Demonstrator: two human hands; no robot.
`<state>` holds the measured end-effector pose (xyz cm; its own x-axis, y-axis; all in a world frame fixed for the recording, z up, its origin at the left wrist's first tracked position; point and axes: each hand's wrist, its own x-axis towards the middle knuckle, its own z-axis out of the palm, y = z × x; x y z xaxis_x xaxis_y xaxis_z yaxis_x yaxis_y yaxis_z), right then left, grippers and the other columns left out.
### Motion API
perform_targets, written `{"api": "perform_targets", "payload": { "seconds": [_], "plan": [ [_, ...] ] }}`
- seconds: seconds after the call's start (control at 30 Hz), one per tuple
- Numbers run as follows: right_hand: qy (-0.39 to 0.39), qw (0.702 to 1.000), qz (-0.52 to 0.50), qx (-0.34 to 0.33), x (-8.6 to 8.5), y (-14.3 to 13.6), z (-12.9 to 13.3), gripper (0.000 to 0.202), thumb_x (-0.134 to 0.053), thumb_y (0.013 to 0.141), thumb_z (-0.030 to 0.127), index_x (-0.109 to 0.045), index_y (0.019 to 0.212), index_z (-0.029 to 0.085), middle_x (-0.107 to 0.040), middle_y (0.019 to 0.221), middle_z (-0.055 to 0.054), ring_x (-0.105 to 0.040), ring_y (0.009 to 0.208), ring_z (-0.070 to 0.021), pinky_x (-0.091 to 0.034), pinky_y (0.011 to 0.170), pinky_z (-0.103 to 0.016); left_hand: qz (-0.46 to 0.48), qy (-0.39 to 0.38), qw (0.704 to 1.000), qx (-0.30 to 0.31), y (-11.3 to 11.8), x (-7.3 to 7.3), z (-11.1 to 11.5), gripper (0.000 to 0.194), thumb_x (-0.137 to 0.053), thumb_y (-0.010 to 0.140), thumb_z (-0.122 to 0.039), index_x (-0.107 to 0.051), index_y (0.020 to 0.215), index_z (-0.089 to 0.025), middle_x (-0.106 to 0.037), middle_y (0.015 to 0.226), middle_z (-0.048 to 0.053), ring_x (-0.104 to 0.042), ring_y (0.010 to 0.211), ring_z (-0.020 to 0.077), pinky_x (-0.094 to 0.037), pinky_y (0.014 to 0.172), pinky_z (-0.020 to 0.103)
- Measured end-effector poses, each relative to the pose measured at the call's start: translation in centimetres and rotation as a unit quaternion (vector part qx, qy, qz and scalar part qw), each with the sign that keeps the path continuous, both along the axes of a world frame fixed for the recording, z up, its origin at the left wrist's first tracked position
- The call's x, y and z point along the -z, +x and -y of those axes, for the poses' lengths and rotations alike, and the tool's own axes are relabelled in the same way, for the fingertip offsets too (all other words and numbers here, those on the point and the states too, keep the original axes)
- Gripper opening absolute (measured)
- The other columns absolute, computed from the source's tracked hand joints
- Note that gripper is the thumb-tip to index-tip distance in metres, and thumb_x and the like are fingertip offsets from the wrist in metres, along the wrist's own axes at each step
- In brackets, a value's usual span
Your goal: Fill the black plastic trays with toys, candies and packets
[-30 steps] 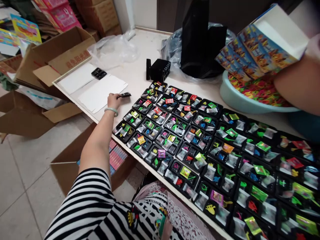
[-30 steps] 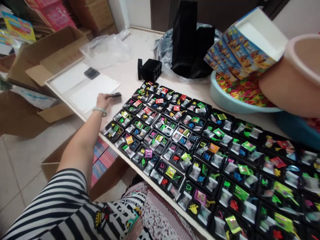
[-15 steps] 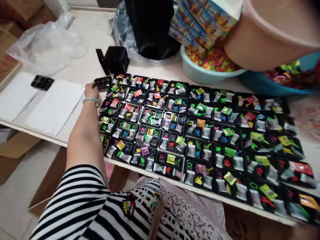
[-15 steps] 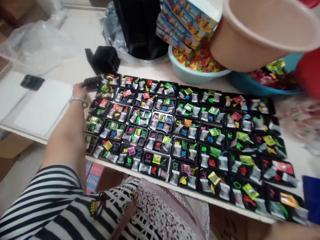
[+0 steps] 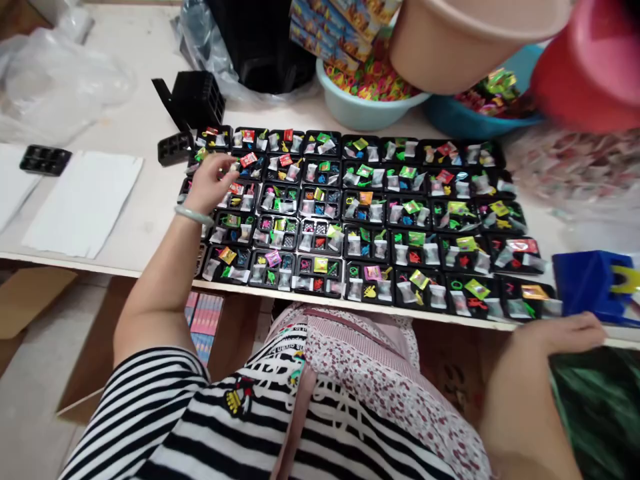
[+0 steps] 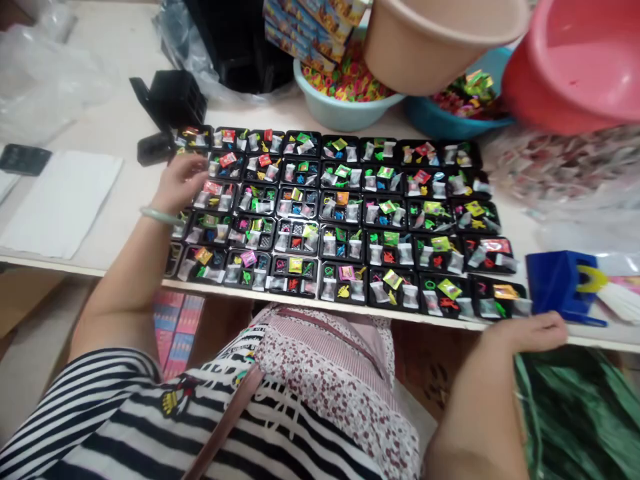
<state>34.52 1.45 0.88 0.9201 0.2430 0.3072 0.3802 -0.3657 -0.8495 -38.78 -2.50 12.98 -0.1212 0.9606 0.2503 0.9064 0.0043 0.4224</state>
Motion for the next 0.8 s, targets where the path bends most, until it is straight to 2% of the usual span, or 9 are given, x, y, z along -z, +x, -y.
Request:
{"api": "perform_targets", "payload": {
  "seconds": [0.03,0.1,0.17,0.27,0.37,0.47,0.57,0.7,0.8],
  "plan": [
    [0.006,1.0,0.02,-0.008,0.7,0.7,-0.1,0.036,-0.026,0.082,0.067,-0.02,0.061,0.038,-0.072,0.11,-0.029,-0.069,0.111,-0.0288,-0.045,0.104,-0.05,0.017,0.03,0.999,0.019,1.7,-0.1,1.0,0.076,-0.035,0.103,-0.066,-0.068,0.108,0.003,-0.065,0.124,0.013,-0.058,0.122,0.0157,-0.047,0.085,0.036],
    [-0.001,0.998,0.05,-0.025,1.7,1.7,-0.2,0.035,-0.023,0.081,0.068,-0.022,0.061,0.04,-0.072,0.106,-0.032,-0.07,0.108,-0.0315,-0.046,0.102,-0.053,0.045,0.072,0.995,0.044,5.0,0.1,2.5,0.05,-0.053,0.101,-0.055,-0.072,0.111,-0.01,-0.072,0.114,0.009,-0.064,0.109,0.0157,-0.052,0.092,0.038],
    [-0.013,0.997,0.067,-0.037,2.2,2.4,-0.3,0.034,-0.022,0.081,0.069,-0.023,0.064,0.04,-0.072,0.106,-0.033,-0.069,0.107,-0.0333,-0.047,0.102,-0.055,0.056,0.065,0.993,0.087,8.3,0.5,2.8,0.028,-0.061,0.098,-0.041,-0.074,0.106,-0.018,-0.075,0.108,0.008,-0.067,0.104,0.02,-0.054,0.097,0.041],
    [-0.009,0.997,0.075,-0.03,2.9,3.3,-0.4,0.034,-0.017,0.08,0.07,-0.028,0.07,0.04,-0.071,0.109,-0.034,-0.068,0.11,-0.0346,-0.047,0.105,-0.054,0.057,0.027,0.984,0.169,13.0,0.8,1.7,0.018,-0.064,0.094,-0.03,-0.075,0.102,-0.019,-0.076,0.108,0.009,-0.068,0.106,0.0241,-0.054,0.099,0.043],
    [-0.003,0.996,0.084,-0.023,3.7,3.8,-0.6,0.05,-0.012,0.083,0.074,-0.046,0.077,0.039,-0.07,0.111,-0.034,-0.067,0.113,-0.0353,-0.046,0.108,-0.054,0.07,0.046,0.975,0.205,16.6,0.4,1.2,0.018,-0.062,0.096,-0.028,-0.074,0.105,-0.018,-0.075,0.111,0.01,-0.068,0.107,0.0238,-0.054,0.1,0.042],
    [0.009,0.993,0.108,-0.048,4.5,4.0,-0.6,0.075,-0.006,0.086,0.083,-0.063,0.092,0.035,-0.07,0.113,-0.033,-0.066,0.116,-0.036,-0.045,0.108,-0.057,0.082,0.095,0.977,0.175,18.3,0.3,3.1,0.018,-0.059,0.099,-0.03,-0.073,0.105,-0.02,-0.075,0.11,0.009,-0.068,0.105,0.0227,-0.054,0.099,0.041],
    [0.028,0.99,0.119,-0.069,5.0,4.1,-0.4,0.084,-0.007,0.086,0.09,-0.066,0.099,0.032,-0.069,0.114,-0.03,-0.065,0.115,-0.0366,-0.045,0.107,-0.059,0.085,0.159,0.978,0.108,18.7,1.5,6.8,0.018,-0.057,0.1,-0.03,-0.071,0.102,-0.021,-0.075,0.104,0.008,-0.068,0.101,0.022,-0.055,0.095,0.039],
    [0.035,0.989,0.117,-0.083,5.7,4.6,-0.2,0.072,-0.016,0.094,0.084,-0.065,0.102,0.031,-0.069,0.115,-0.027,-0.063,0.118,-0.0357,-0.043,0.108,-0.06,0.09,0.217,0.972,0.026,19.4,4.3,12.0,0.019,-0.054,0.102,-0.032,-0.069,0.101,-0.021,-0.074,0.098,0.008,-0.069,0.096,0.0216,-0.056,0.09,0.04],
    [0.032,0.989,0.108,-0.098,5.8,4.6,-0.5,0.05,-0.032,0.102,0.068,-0.064,0.105,0.029,-0.068,0.12,-0.026,-0.062,0.122,-0.0334,-0.042,0.111,-0.057,0.054,0.237,0.97,-0.006,19.8,6.4,14.4,0.019,-0.053,0.103,-0.032,-0.068,0.106,-0.021,-0.072,0.103,0.01,-0.068,0.102,0.0231,-0.055,0.094,0.043]
  ]
}}
